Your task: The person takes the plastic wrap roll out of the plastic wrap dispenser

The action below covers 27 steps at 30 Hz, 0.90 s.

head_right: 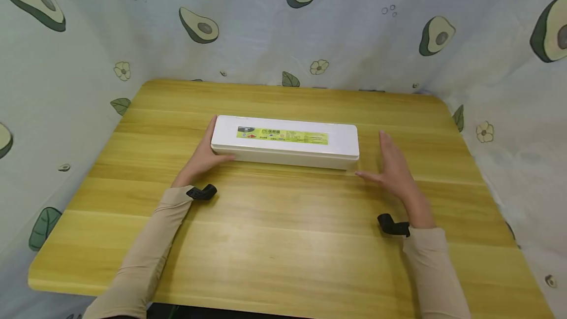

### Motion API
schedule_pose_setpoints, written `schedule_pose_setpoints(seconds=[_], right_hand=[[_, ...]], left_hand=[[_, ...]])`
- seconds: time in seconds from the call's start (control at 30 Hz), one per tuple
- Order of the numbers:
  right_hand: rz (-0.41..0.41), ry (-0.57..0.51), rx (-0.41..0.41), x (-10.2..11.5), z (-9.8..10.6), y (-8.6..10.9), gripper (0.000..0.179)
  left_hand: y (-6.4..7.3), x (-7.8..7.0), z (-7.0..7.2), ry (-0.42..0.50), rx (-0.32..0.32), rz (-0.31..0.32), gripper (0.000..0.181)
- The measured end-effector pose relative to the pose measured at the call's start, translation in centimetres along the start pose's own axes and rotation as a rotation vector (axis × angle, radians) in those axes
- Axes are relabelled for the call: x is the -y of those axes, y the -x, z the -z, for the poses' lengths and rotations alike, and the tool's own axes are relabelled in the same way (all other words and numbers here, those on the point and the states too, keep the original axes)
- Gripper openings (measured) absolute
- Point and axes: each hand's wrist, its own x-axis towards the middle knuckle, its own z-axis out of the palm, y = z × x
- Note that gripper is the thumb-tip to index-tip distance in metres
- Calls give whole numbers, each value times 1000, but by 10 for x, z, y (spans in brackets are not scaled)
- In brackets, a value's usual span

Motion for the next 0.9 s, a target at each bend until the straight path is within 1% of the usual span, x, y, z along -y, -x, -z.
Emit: schedule_pose_setpoints(seconds=[0.1,0.17,0.27,0.37,0.53,0.63,0.77,0.9], right_hand=[[-12,-18,-6,1,1,0,114],[-16,-22,-16,1,2,0,112],[-25,-18,-35,2,3,0,110],[-23,-15,-52,3,4,-1,110],[1,-2,-80,8,6,-3,109],[20,15,-88,11,6,-4,109],[11,29,-78,15,9,-7,109],[5,23,-53,20,14,-10,111]], left_hand=[[1,-12,1,73,7,14,117],[3,-19,1,94,13,19,116],[0,-17,1,115,18,11,113],[0,-16,1,110,14,6,108],[-3,-10,0,123,14,22,106],[-6,1,-1,133,5,25,105],[-10,14,-3,123,-14,5,103],[-12,19,-3,112,-15,-26,101]])
